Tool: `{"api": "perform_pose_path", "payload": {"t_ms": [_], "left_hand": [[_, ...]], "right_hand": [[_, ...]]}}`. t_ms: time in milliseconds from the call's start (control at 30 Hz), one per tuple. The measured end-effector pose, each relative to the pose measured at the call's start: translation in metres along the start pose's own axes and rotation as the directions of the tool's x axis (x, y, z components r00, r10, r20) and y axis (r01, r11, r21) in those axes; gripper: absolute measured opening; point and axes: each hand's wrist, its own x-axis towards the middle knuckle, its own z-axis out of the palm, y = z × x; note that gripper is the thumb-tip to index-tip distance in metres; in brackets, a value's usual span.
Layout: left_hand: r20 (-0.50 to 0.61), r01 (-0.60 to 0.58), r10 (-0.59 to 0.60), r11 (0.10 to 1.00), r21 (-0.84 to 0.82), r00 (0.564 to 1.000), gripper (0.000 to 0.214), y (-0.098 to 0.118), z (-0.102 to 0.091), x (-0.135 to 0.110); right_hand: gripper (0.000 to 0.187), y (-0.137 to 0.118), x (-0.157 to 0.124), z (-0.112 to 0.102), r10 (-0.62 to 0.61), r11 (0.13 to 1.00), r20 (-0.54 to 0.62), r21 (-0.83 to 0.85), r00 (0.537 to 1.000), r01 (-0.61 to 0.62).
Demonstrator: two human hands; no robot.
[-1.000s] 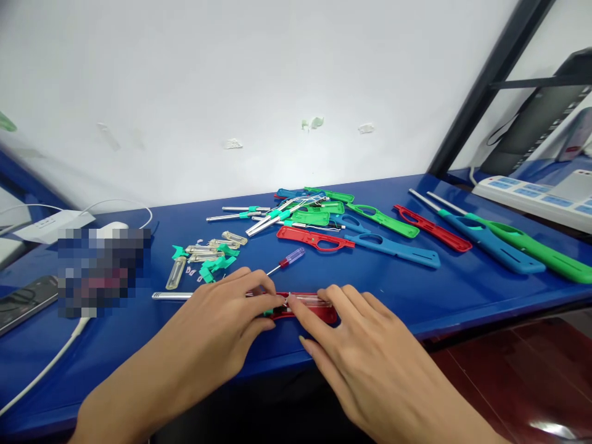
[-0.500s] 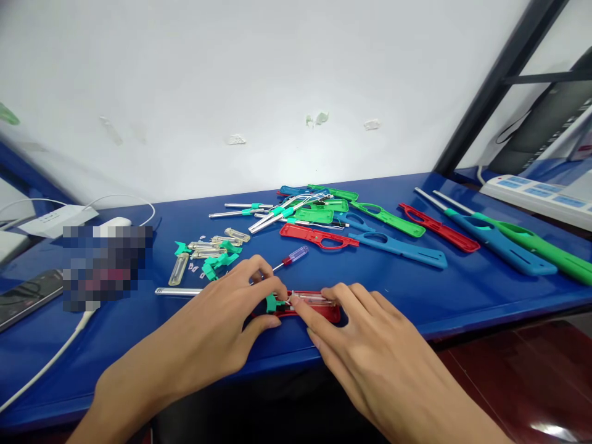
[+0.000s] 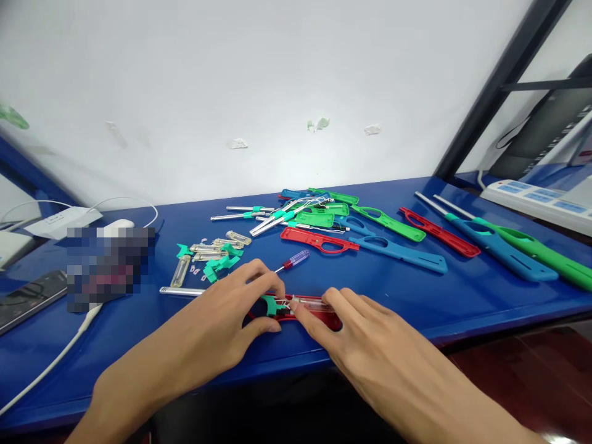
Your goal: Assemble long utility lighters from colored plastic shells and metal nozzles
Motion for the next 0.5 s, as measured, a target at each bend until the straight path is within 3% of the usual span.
{"api": "perform_pose_path", "payload": {"t_ms": [167, 300, 500], "left_hand": [[-0.066, -0.020, 0.022, 1.000, 0.022, 0.998, 0.021, -0.010, -0.008, -0.006], [-0.165, 0.056, -0.040, 0.994, 0.096, 0.985, 0.009, -0.029, -0.024, -0.018], [-0.152, 0.148, -0.132, 0.984, 0.095, 0.979, 0.016, -0.046, -0.034, -0.029]], "right_hand": [[0.070, 0.004, 0.003, -0.003, -0.025, 0.999, -0.021, 0.047, 0.999, 0.026], [0.062, 0.005, 0.000, 0.004, 0.030, 0.994, -0.020, 0.108, 0.999, -0.028], [0.051, 0.010, 0.000, 0.014, 0.079, 0.990, -0.072, 0.124, 0.994, -0.069]]}}
